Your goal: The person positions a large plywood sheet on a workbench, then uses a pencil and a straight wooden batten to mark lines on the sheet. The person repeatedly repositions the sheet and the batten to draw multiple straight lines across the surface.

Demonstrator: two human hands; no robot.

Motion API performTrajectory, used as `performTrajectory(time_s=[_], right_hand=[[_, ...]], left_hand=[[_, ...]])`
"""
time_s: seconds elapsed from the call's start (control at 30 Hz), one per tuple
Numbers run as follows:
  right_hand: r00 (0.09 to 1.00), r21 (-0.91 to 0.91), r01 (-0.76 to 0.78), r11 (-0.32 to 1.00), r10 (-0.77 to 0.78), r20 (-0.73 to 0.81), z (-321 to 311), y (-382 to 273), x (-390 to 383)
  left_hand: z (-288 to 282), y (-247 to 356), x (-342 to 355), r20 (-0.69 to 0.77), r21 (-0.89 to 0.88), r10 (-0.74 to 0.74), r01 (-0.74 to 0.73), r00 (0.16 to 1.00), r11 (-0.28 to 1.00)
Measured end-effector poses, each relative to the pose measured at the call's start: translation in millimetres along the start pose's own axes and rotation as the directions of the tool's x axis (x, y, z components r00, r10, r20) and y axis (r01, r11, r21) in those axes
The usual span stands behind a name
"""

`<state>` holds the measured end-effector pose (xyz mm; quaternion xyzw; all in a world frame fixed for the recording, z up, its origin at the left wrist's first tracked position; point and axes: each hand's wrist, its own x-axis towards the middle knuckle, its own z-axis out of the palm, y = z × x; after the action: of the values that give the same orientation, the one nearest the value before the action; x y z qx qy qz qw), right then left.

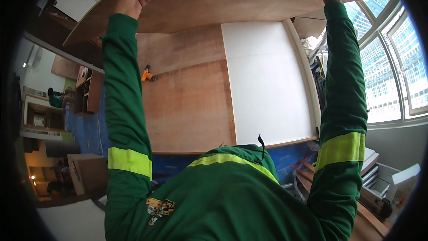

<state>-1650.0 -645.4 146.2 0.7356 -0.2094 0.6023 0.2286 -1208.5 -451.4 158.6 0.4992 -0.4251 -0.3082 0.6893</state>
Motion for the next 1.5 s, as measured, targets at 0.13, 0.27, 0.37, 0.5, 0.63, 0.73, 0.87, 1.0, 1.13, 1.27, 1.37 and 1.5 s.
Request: performTrajectory(time_s=[0.13,0.27,0.37,0.5,0.63,0.73,0.87,1.0,1.13,1.27,1.37,1.5], right_hand=[[0.998,0.011,-0.068,0.998,0.068,-0.018,3.1,-5.2,-2.0],[0.998,0.037,-0.066,0.997,0.066,-0.023,3.1,-12.2,-2.1],[0.999,0.005,-0.051,0.999,0.051,-0.012,1.5,-14.3,-1.5],[0.995,-0.034,-0.103,0.994,0.103,0.004,-2.3,-20.3,-5.3],[0.992,-0.024,-0.125,0.992,0.126,0.023,-10.6,-29.4,-9.8],[0.994,-0.048,-0.109,0.993,0.111,0.025,-15.1,-25.4,-17.0],[0.982,-0.091,-0.175,0.98,0.181,0.061,-28.6,-51.4,-23.6],[0.97,-0.088,-0.182,0.979,0.194,0.148,-52.9,-60.6,-50.2],[0.954,-0.185,-0.166,0.969,0.205,0.219,-93.3,-72.1,-99.4],[0.903,-0.24,-0.226,0.944,0.295,0.311,-143.9,-100.3,-152.2],[0.845,-0.239,-0.335,0.912,0.402,0.352,-176.0,-144.0,-185.9],[0.704,-0.136,-0.71,0.691,0.699,-0.125,-239.8,-150.3,-273.3]], left_hand=[[-5.5,2.6,-0.7,0.028,0.014,0.0,0.0,1.0,1.0],[-5.6,2.8,-3.3,-0.006,0.018,-0.024,0.024,1.0,1.0],[-6.4,2.4,-7.0,0.028,0.017,-0.001,0.001,1.0,1.0],[-11.7,2.5,-14.4,0.062,-0.016,-0.045,0.046,0.997,0.999],[-13.9,3.9,-26.5,0.112,-0.027,-0.068,0.071,0.991,0.997],[-16.6,-3.8,-28.2,0.108,-0.059,-0.096,0.103,0.989,0.993],[-28.4,-5.4,-34.0,0.06,-0.091,-0.089,0.094,0.994,0.991],[-34.2,-16.5,-69.5,0.092,-0.058,-0.17,0.176,0.981,0.983],[-56.9,-36.9,-125.9,0.164,-0.044,-0.349,0.36,0.923,0.932],[-37.7,-70.6,-208.1,0.128,-0.373,-0.41,0.427,0.903,0.824],[-35.0,-90.2,-254.4,0.012,-0.555,-0.5,0.422,0.866,0.717],[-27.6,-112.1,-307.5,-0.078,-0.584,-0.612,0.461,0.787,0.668]])
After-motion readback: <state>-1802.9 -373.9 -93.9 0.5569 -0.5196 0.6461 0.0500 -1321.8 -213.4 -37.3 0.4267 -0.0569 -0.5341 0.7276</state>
